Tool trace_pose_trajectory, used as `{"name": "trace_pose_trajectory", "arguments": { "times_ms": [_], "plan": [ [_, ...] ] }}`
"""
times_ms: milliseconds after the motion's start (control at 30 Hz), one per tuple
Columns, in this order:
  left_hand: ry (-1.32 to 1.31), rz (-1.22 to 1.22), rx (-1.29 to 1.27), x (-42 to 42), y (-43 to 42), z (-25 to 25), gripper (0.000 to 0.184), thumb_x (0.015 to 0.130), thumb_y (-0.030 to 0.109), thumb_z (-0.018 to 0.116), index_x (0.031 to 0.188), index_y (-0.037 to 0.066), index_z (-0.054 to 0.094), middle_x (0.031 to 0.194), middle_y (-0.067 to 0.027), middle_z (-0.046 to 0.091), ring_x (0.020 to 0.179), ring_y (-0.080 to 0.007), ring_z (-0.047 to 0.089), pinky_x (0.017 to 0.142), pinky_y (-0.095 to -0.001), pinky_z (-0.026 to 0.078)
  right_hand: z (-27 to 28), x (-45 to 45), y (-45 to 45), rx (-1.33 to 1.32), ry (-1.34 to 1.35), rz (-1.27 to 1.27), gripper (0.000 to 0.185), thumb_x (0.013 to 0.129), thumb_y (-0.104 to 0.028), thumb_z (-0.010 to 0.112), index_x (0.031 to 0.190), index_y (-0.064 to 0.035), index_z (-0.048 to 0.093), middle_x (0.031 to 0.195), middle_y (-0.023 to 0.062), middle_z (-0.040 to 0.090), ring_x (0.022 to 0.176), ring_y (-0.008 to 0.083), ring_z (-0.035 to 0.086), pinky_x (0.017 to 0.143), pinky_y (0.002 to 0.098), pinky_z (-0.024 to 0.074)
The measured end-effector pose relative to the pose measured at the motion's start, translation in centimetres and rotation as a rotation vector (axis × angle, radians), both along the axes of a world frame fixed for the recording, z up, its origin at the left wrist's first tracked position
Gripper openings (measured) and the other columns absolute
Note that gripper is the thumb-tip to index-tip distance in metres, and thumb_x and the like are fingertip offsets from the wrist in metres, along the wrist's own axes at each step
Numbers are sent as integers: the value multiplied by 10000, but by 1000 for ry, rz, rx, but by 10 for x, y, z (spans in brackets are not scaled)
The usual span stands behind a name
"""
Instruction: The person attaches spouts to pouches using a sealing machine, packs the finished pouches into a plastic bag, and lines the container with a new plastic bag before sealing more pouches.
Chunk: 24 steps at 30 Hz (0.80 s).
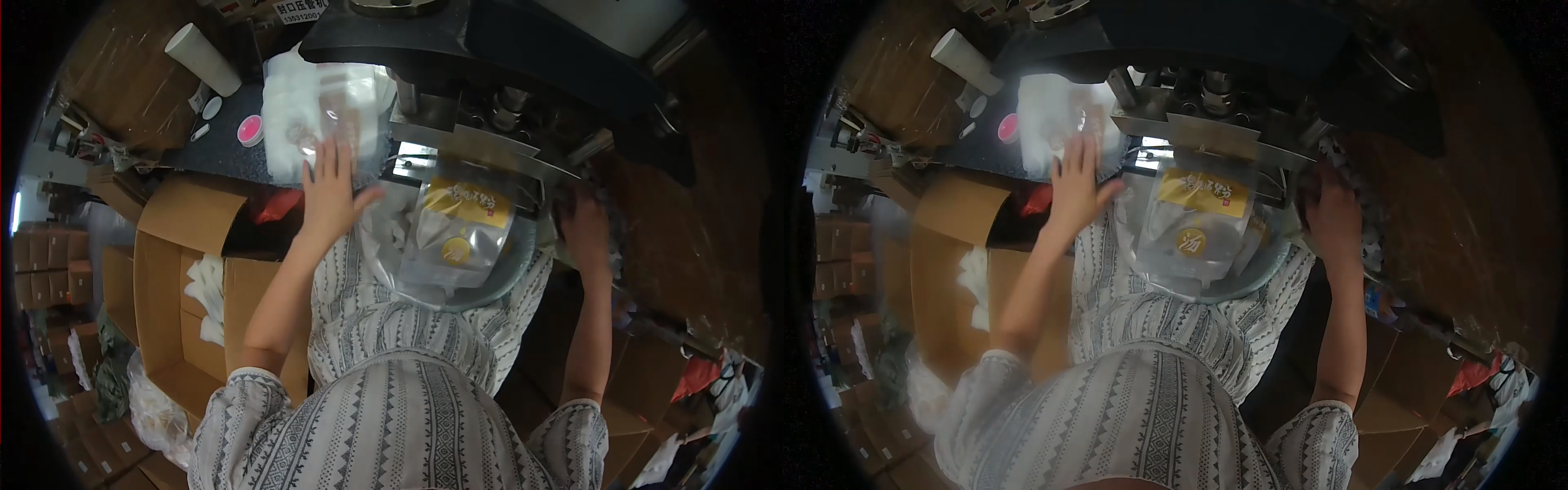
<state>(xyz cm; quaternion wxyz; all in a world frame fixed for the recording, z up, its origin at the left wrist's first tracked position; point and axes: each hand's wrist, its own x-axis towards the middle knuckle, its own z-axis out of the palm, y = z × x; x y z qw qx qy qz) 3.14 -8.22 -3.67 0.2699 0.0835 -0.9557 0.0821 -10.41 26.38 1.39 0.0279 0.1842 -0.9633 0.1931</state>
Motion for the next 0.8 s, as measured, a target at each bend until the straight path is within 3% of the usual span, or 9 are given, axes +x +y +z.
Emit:
{"name": "trace_pose_trajectory", "arguments": {
  "times_ms": [67,133,233,300,333,400,500,700,800],
  "plan": [
    [-41,-108,7,16,6,4,467,810,191,668,1225,51,504,1189,-139,540,1085,-316,507,920,-425,383,9,0,0,-35,-31,23,271,796,-53,583,1066,-36,580,1043,161,635,923,350,620,774,427,501],
    [-98,-96,376,33,0,13,361,810,122,639,1154,56,551,1112,-125,575,1023,-320,529,882,-436,397,21,11,5,-53,-83,44,256,794,-51,599,1049,-37,587,1013,155,646,899,337,630,762,411,507],
    [-40,1,512,48,6,31,200,794,40,610,992,65,618,911,-98,614,840,-313,586,728,-397,459,51,30,0,-246,-147,-21,202,782,-20,634,980,-44,605,879,126,652,822,294,642,713,359,514],
    [64,-30,555,53,21,42,191,754,12,625,933,76,641,804,-103,612,714,-310,605,603,-372,476,61,49,-17,-639,-446,108,145,782,13,642,913,-36,603,858,101,620,793,263,632,680,319,513],
    [60,-32,555,53,30,48,191,754,12,625,933,76,641,804,-103,612,714,-310,605,603,-372,476,61,56,-32,-641,-448,105,145,782,13,642,913,-36,603,858,101,620,793,263,632,680,319,513],
    [71,-110,581,52,43,60,204,730,-1,641,920,73,647,786,-103,611,715,-304,610,605,-368,478,62,65,-63,-578,-55,552,181,767,63,646,920,-31,618,920,72,611,791,214,632,674,279,499],
    [33,-120,582,53,50,71,218,709,-13,651,912,65,650,770,-101,611,696,-295,611,588,-362,477,61,65,-80,-500,31,611,151,780,56,641,904,-25,612,1004,71,589,822,213,627,667,288,512],
    [-134,-381,707,52,65,58,135,736,46,669,868,62,647,741,-79,611,663,-281,610,558,-355,470,52,68,-79,-523,-116,677,111,797,50,627,883,-18,608,1011,79,584,799,219,633,645,311,521],
    [-145,-348,679,49,71,58,98,754,81,676,844,59,644,732,-78,608,657,-282,610,553,-355,469,52,68,-67,-529,-178,609,113,799,49,629,888,-17,609,997,81,588,794,216,635,648,317,522]
  ]
}}
